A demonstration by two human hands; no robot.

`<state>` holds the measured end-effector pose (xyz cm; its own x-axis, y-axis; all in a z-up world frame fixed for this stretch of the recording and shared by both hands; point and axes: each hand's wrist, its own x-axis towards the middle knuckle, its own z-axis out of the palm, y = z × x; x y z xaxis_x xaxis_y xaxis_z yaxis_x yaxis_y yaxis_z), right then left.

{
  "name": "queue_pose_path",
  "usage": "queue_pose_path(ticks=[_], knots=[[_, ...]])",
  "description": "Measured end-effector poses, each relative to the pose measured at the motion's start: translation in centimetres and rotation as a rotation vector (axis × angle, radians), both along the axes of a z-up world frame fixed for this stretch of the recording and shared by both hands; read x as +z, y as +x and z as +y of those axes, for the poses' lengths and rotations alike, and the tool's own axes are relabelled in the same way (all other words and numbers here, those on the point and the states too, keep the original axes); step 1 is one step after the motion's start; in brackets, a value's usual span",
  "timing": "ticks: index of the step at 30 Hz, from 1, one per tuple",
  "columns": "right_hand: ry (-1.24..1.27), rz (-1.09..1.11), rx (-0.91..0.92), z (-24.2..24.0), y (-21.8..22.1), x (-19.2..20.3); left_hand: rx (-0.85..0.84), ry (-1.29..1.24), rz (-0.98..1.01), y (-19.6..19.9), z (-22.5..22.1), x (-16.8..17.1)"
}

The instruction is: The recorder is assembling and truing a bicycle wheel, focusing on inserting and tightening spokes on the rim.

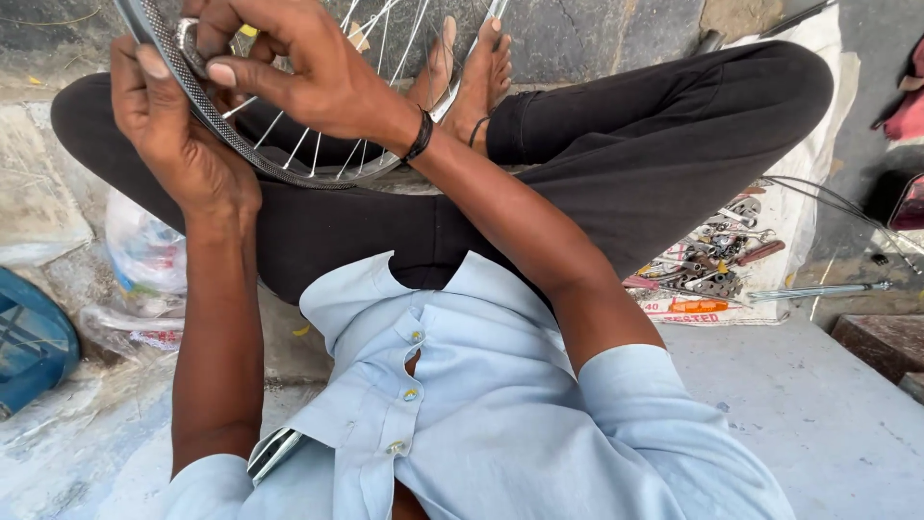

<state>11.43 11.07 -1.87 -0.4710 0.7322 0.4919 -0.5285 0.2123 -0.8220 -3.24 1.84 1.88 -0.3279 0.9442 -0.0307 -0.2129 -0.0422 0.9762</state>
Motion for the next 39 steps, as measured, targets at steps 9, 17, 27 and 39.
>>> queue_pose_path(ticks=[9,17,27,39], knots=[[-0.123,0.016,0.187,-0.3,1.0,-4.7,0.055,0.038,0.066,1.3,1.0,0.4],[0.152,-0.379,-0.208,-0.8,-1.8,-4.5,0.072,0.089,0.016,-1.7,0.5,-2.9],[0.045,-0.261,-0.188,-1.0,-0.8,-1.3,0.056,0.133,0.005,-0.5,1.1,-1.7],[-0.329,0.125,0.147,-0.7,-0.2,-3.4,0.067,0.118,0.02,-0.9,0.9,-2.4]])
